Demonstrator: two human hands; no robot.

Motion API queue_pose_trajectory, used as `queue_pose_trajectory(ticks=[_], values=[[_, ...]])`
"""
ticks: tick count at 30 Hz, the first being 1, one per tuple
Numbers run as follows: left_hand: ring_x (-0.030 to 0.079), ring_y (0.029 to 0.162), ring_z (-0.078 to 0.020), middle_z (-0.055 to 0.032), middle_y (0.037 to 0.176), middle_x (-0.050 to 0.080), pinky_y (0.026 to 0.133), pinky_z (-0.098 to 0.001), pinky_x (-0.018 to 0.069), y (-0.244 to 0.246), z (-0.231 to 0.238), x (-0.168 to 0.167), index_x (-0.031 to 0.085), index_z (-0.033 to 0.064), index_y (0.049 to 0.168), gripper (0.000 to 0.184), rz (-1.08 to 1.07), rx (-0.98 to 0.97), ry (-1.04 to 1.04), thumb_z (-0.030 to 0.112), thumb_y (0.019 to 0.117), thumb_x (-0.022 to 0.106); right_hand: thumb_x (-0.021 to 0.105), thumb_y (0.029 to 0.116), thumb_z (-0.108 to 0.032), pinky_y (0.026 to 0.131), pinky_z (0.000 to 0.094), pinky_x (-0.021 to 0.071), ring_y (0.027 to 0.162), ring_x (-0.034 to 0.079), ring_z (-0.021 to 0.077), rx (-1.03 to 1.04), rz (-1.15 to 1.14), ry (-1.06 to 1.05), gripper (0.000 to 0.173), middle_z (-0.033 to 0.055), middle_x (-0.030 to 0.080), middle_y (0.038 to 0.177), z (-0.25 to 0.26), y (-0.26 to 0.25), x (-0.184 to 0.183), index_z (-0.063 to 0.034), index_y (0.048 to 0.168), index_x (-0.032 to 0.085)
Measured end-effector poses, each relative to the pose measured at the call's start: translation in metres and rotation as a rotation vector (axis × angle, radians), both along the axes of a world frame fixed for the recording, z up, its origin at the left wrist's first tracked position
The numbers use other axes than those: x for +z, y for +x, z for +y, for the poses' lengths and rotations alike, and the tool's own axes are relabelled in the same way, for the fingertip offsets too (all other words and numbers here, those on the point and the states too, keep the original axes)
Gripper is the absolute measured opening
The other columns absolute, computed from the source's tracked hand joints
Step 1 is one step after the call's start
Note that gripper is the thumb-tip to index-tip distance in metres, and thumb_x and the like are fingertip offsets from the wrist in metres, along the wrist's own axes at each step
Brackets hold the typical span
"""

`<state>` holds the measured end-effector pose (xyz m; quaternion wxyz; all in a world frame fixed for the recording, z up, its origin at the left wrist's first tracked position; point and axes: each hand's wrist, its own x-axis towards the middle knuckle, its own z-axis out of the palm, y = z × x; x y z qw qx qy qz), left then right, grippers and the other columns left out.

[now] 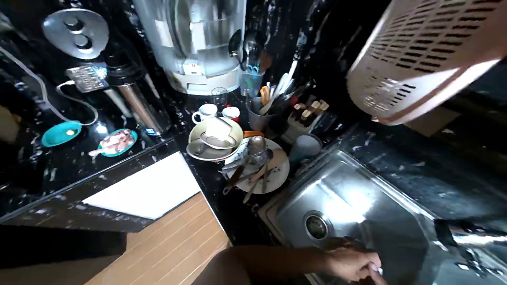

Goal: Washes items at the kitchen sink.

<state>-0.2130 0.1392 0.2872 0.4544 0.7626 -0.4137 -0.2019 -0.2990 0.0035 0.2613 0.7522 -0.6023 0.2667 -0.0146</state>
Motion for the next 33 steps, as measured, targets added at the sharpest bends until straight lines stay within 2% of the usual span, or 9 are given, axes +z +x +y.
queue_pose_trajectory(ticks=[5, 8, 11, 14, 17, 20, 23, 29, 33], values=[[0.067, 0.114, -0.0354, -0.0224, 0.120, 0.069, 0.103, -0.0525, 0.0504, -0.007, -0.009, -0.007, 0.064, -0.0007, 0.128, 0.028, 0.011, 0.019, -0.047, 0.011, 0.1035, 0.056, 0.041, 0.1089, -0.017, 0.068, 0.0243, 0.0591, 0.071, 0.067, 0.0052, -0.105, 0.002, -0.079, 0.027, -0.0025, 0.071, 0.081, -0.001, -0.006, 0.008, -0.0036, 0.104, 0.065], [0.068, 0.114, -0.0306, -0.0203, 0.127, 0.067, 0.103, -0.0472, 0.0526, -0.011, -0.015, 0.000, 0.063, 0.0016, 0.133, 0.032, 0.058, 0.018, -0.013, 0.014, 0.1041, 0.056, 0.037, 0.1108, -0.018, 0.076, 0.0269, 0.0591, 0.081, 0.069, 0.0095, -0.149, -0.021, -0.034, 0.036, 0.0047, 0.073, 0.092, -0.004, -0.011, 0.016, 0.0037, 0.112, 0.065], [0.069, 0.114, -0.0235, -0.0168, 0.129, 0.067, 0.103, -0.0408, 0.0540, -0.018, -0.023, 0.005, 0.061, 0.0023, 0.136, 0.035, 0.104, -0.013, 0.018, 0.015, 0.1040, 0.057, 0.033, 0.1127, -0.028, 0.078, 0.0271, 0.0585, 0.084, 0.070, 0.0096, -0.205, -0.014, 0.045, 0.045, 0.0060, 0.074, 0.095, -0.009, -0.022, 0.026, 0.0036, 0.117, 0.065], [0.071, 0.106, -0.0212, -0.0165, 0.119, 0.071, 0.099, -0.0374, 0.0565, -0.025, -0.035, -0.006, 0.065, -0.0017, 0.130, 0.033, 0.046, -0.040, -0.071, 0.009, 0.0989, 0.063, 0.040, 0.1114, -0.025, 0.073, 0.0253, 0.0581, 0.080, 0.068, 0.0078, -0.277, -0.018, 0.091, 0.039, 0.0062, 0.072, 0.094, -0.019, -0.036, 0.020, 0.0048, 0.117, 0.065], [0.072, 0.100, -0.0230, -0.0175, 0.112, 0.072, 0.093, -0.0396, 0.0583, -0.034, -0.047, -0.009, 0.065, -0.0051, 0.128, 0.033, 0.018, -0.078, -0.070, 0.007, 0.0967, 0.063, 0.051, 0.1076, -0.021, 0.069, 0.0252, 0.0552, 0.076, 0.064, 0.0074, -0.303, -0.052, 0.107, 0.029, 0.0048, 0.069, 0.093, -0.031, -0.051, 0.013, 0.0033, 0.117, 0.064], [0.072, 0.097, -0.0249, -0.0196, 0.109, 0.072, 0.090, -0.0409, 0.0586, -0.043, -0.055, -0.002, 0.063, -0.0068, 0.129, 0.035, 0.002, -0.125, -0.029, 0.006, 0.0965, 0.063, 0.065, 0.0991, -0.016, 0.079, 0.0280, 0.0544, 0.085, 0.063, 0.0093, -0.335, -0.087, -0.023, 0.035, 0.0093, 0.068, 0.102, -0.045, -0.071, 0.006, 0.0061, 0.126, 0.061], [0.072, 0.095, -0.0290, -0.0232, 0.108, 0.072, 0.090, -0.0448, 0.0579, -0.048, -0.064, 0.005, 0.063, -0.0081, 0.129, 0.034, -0.017, -0.186, 0.052, 0.005, 0.0978, 0.061, 0.071, 0.0952, -0.017, 0.089, 0.0325, 0.0535, 0.093, 0.065, 0.0141, -0.372, -0.073, -0.208, 0.040, 0.0137, 0.070, 0.106, -0.059, -0.089, 0.007, 0.0060, 0.127, 0.062], [0.072, 0.099, -0.0343, -0.0265, 0.109, 0.071, 0.094, -0.0491, 0.0565, -0.063, -0.086, 0.008, 0.064, -0.0116, 0.123, 0.030, -0.088, -0.271, 0.149, 0.007, 0.1002, 0.059, 0.069, 0.0971, -0.024, 0.103, 0.0456, 0.0500, 0.112, 0.068, 0.0286, -0.332, -0.033, -0.528, 0.041, 0.0194, 0.070, 0.120, -0.073, -0.115, 0.019, 0.0020, 0.129, 0.064], [0.071, 0.102, -0.0351, -0.0261, 0.109, 0.072, 0.097, -0.0510, 0.0545, -0.070, -0.106, 0.008, 0.064, -0.0123, 0.121, 0.030, -0.112, -0.307, 0.234, 0.010, 0.1019, 0.058, 0.068, 0.0977, -0.027, 0.101, 0.0537, 0.0503, 0.114, 0.065, 0.0383, -0.307, -0.051, -0.688, 0.042, 0.0237, 0.068, 0.119, -0.084, -0.130, 0.023, 0.0012, 0.128, 0.064]])
